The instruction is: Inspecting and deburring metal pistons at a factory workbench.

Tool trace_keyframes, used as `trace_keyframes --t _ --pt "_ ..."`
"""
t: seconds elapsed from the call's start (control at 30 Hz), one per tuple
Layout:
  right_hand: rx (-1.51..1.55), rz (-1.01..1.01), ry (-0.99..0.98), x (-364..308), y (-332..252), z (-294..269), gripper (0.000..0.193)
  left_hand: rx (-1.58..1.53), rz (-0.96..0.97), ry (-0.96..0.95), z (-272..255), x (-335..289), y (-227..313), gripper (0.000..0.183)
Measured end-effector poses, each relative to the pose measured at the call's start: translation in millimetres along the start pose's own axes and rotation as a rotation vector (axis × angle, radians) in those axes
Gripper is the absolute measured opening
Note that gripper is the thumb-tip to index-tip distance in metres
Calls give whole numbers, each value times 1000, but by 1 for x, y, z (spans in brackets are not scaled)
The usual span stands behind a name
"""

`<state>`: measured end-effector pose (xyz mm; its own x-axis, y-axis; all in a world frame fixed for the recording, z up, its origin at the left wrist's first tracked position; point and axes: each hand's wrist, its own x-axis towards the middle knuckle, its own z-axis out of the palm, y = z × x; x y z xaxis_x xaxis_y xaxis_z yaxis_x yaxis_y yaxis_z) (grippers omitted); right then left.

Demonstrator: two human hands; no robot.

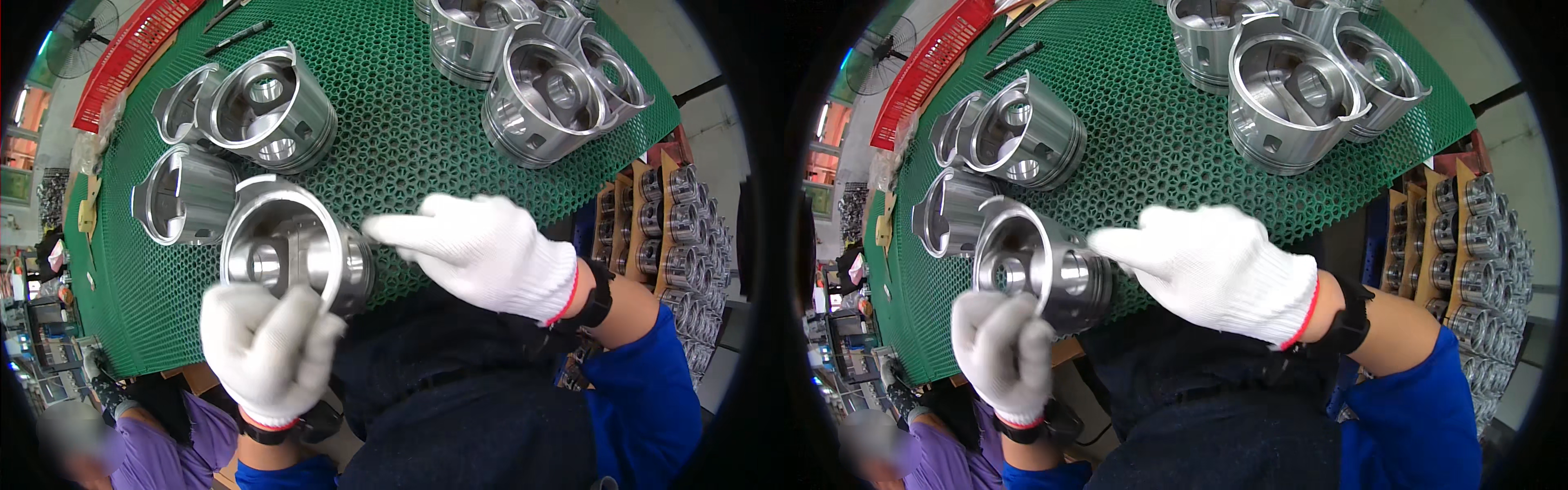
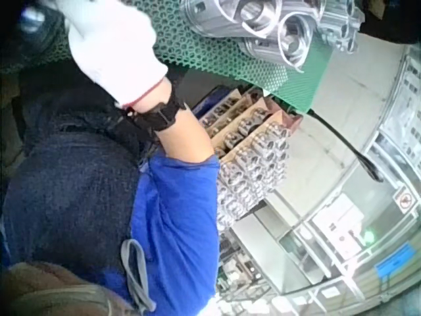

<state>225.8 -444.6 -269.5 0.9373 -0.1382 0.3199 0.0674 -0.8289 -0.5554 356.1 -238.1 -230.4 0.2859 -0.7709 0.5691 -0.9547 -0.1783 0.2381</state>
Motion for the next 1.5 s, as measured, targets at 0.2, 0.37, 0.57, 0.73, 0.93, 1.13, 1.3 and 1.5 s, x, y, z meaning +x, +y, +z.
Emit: trace_keyframes --t 0.2,0.37,0.57,0.73,0.93,1.13,1.3,1.5 --pt "1077 785 -628 -5 -7 -18 36 105 20 -84 3 -14 15 30" --pt "2276 1046 -648 -18 -23 -8 32 90 23 -77 5 -16 18 31" --pt "1991 1045 -415 -21 -14 -19 27 111 -1 8 -18 -17 -6 36" --pt "1819 725 30 -33 12 -37 40 47 -51 -14 -6 3 17 35" --pt "1491 699 -120 -48 8 -65 40 283 59 -275 -30 -14 -29 44" --pt "688 267 -44 -8 4 -52 38 1 127 -44 0 29 -16 22" --pt "-345 -196 95 5 18 -29 37 -27 41 -80 9 31 -9 22" --pt "27 46 28 -4 16 -8 31 42 112 -95 14 22 8 25"
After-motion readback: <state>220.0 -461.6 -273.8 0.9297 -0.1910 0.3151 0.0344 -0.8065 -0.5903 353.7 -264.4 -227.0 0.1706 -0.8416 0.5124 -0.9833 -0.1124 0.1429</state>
